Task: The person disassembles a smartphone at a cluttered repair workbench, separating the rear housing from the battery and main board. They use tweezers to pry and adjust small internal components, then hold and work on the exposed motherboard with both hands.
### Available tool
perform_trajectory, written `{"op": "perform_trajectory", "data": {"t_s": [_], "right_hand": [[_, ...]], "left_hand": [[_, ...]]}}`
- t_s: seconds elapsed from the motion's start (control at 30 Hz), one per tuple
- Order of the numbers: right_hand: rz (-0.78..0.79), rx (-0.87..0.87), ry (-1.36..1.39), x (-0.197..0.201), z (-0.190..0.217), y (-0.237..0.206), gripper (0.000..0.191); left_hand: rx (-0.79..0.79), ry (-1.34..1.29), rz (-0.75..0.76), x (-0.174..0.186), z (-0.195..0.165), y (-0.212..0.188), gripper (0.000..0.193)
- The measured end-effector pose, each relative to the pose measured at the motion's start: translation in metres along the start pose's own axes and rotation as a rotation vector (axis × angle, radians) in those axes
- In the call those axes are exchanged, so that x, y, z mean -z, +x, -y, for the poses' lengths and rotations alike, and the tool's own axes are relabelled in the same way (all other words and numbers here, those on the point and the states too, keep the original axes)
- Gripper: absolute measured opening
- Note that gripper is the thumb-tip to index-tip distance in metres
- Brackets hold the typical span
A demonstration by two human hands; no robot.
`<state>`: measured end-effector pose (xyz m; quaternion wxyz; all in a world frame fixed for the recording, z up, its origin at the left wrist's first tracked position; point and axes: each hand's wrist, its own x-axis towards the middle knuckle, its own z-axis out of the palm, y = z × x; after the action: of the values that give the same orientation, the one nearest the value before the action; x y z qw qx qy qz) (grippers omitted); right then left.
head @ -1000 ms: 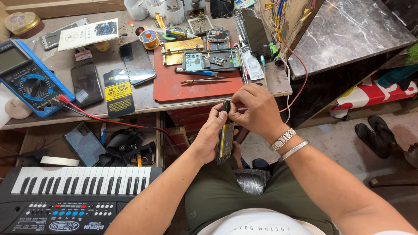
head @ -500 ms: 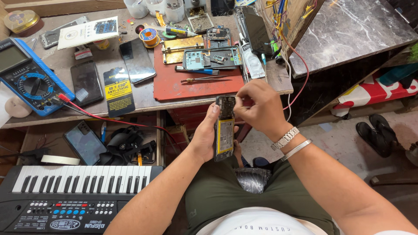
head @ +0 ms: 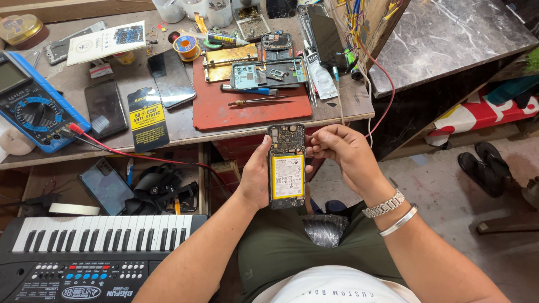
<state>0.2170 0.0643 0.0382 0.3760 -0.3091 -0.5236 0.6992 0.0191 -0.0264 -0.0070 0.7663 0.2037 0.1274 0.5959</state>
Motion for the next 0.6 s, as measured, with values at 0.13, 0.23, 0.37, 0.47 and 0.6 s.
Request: {"op": "perform_trajectory", "data": {"t_s": [0.13, 0.23, 0.37, 0.47, 0.6], "right_hand": [[0.028, 0.071, -0.148, -0.007, 0.003, -0.007, 0.017], [0.037, 0.13, -0.316, -0.016, 0.002, -0.009, 0.023], [-0.019, 0.14, -0.44, -0.02, 0.001, -0.009, 0.021], [0.006, 0.134, -0.341, -0.019, 0.005, -0.006, 0.017], [-0.065, 0.248, -0.53, -0.019, 0.03, 0.014, 0.014]], "left_hand": [[0.011, -0.031, -0.005, 0.001, 0.0, -0.001, 0.066], [0.014, -0.059, 0.025, 0.003, 0.002, -0.001, 0.065], [-0.004, 0.003, -0.012, 0.005, 0.004, 0.0, 0.065], [0.003, -0.04, -0.006, 0.004, 0.002, 0.0, 0.066], [-0.027, -0.051, 0.041, 0.001, 0.0, 0.001, 0.066]]}}
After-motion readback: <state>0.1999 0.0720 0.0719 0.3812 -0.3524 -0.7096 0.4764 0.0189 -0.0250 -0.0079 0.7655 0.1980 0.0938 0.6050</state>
